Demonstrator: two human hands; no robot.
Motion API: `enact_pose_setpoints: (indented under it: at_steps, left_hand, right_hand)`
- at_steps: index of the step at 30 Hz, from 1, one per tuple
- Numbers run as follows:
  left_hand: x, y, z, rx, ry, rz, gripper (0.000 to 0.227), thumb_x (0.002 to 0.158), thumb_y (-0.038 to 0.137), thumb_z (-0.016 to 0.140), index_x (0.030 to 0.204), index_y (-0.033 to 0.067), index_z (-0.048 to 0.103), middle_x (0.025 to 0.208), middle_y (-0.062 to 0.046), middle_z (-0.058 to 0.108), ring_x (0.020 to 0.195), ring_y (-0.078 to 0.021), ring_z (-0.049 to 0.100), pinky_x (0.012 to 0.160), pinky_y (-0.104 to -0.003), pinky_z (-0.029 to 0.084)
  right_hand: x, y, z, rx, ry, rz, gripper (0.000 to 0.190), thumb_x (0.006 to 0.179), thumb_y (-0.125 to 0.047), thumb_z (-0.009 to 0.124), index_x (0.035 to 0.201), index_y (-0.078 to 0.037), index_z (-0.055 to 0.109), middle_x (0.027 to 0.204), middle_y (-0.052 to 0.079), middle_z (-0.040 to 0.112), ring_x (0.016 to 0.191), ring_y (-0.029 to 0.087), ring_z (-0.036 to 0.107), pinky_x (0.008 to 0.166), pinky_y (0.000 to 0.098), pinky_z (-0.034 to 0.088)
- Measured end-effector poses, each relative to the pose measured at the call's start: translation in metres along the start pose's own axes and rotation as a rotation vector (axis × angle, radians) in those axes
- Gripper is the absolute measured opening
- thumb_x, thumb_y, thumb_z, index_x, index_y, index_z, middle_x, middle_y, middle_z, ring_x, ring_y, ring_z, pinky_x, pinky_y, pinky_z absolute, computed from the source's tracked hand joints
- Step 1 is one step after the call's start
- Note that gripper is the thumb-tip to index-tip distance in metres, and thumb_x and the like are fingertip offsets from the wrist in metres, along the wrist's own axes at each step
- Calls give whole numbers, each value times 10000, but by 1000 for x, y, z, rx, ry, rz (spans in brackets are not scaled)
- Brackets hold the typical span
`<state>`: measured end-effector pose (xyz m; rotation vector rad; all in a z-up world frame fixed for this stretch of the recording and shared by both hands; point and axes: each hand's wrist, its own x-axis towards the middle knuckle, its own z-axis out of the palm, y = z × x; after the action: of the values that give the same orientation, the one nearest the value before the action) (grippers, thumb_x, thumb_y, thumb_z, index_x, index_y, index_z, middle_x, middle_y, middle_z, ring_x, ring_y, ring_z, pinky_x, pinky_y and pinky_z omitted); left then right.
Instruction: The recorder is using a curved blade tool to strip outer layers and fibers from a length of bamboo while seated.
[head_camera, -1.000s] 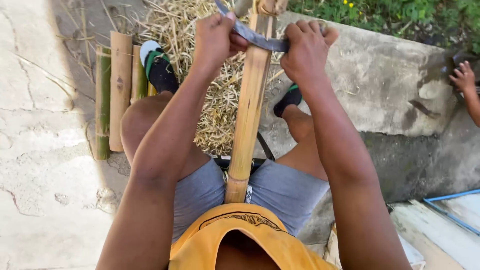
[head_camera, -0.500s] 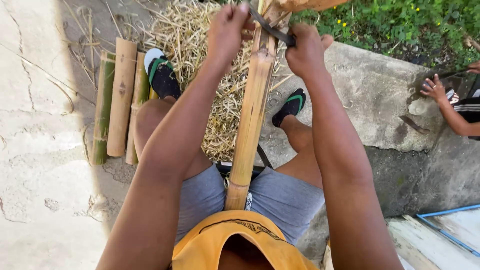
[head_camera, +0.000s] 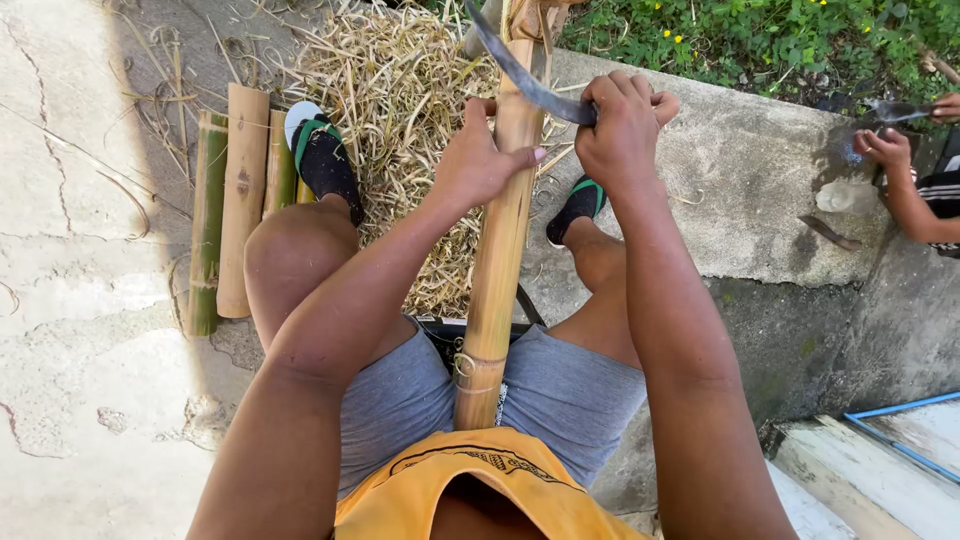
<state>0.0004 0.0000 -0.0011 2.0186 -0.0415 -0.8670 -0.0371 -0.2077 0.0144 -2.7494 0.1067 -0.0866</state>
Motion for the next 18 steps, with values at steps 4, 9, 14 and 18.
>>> enact_pose_setpoints:
  at_steps: [4, 9, 14, 18]
  left_hand:
    - [5, 11, -15, 126, -76, -32, 982, 731, 634, 820, 1371, 13, 407, 1012, -190, 727, 878, -305, 750, 774, -411, 580]
    - [32, -5, -28, -37, 95, 154, 630, 933, 598, 739, 1108, 1, 637, 984, -117, 737, 835, -213, 721, 732, -360, 552]
    - [51, -15, -14, -565, 110, 123, 310, 1068, 247, 503, 927, 19, 659, 712, -45, 658, 628, -110, 600, 630, -304, 519]
    - [67, -16, -13, -576, 147, 120, 317, 1064, 243, 520, 870, 43, 671, 716, -7, 688, 613, -89, 657, 632, -281, 573]
  right_hand:
    - [-4, -1, 3, -96, -3, -91, 236, 757, 33, 649, 936, -119, 633, 969, 39, 611, 1010, 285, 546, 925, 452, 259]
    - [-3, 2, 9, -128, -36, -80, 215, 776, 29, 658, 931, -118, 637, 976, 29, 619, 1023, 277, 549, 953, 460, 257]
    - [7, 0, 5, -189, -56, -96, 210, 777, 27, 656, 925, -122, 650, 967, 26, 627, 1006, 267, 557, 927, 470, 255]
    - [21, 9, 21, -184, -66, -85, 172, 818, 15, 667, 928, -116, 649, 953, 35, 622, 988, 269, 558, 902, 461, 257]
